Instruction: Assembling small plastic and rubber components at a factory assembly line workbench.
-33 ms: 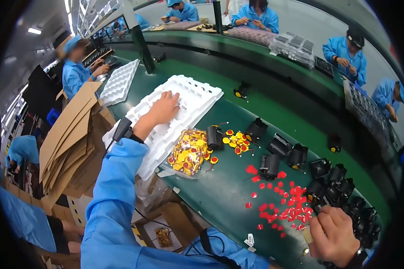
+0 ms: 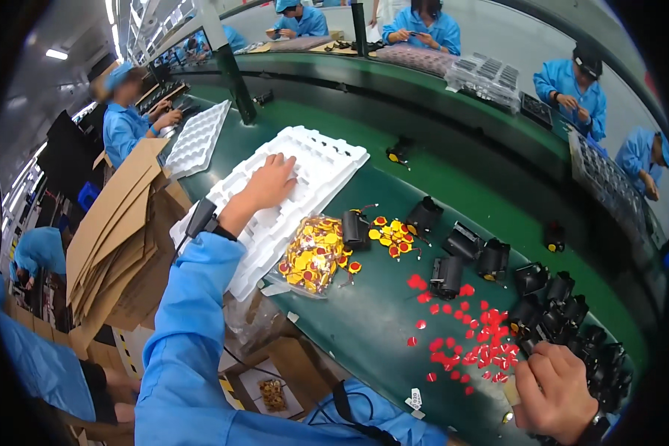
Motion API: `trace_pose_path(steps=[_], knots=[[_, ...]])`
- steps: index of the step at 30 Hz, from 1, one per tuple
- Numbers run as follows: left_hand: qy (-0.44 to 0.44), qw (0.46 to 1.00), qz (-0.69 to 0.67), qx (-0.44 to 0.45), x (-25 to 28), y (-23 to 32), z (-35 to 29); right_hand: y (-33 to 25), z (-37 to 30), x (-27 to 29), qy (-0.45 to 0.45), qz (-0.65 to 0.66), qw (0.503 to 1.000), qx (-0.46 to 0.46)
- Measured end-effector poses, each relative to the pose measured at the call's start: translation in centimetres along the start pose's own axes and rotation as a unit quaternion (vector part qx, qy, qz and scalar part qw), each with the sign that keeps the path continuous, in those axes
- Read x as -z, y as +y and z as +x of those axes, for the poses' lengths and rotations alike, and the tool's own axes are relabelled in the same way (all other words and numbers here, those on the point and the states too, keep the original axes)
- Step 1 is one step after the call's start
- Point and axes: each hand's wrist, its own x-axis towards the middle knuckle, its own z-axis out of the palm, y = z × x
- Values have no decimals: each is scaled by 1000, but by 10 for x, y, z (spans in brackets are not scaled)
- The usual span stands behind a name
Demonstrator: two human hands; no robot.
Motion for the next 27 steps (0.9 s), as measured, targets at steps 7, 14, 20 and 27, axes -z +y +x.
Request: trace_pose_path(steps=[7, 14, 20, 27], knots=[[-69, 990, -111, 49, 52, 52, -59, 3, -18, 19, -5, -4, 998, -60], [44, 998, 7, -52, 32, 58, -90, 26, 6, 1, 35, 62, 997, -7], [-8, 1000, -2, -1, 49, 47, -86, 10, 51, 13, 81, 47, 990, 103], [245, 960, -81, -107, 172, 115, -124, -29, 99, 53, 199, -217, 939, 177]])
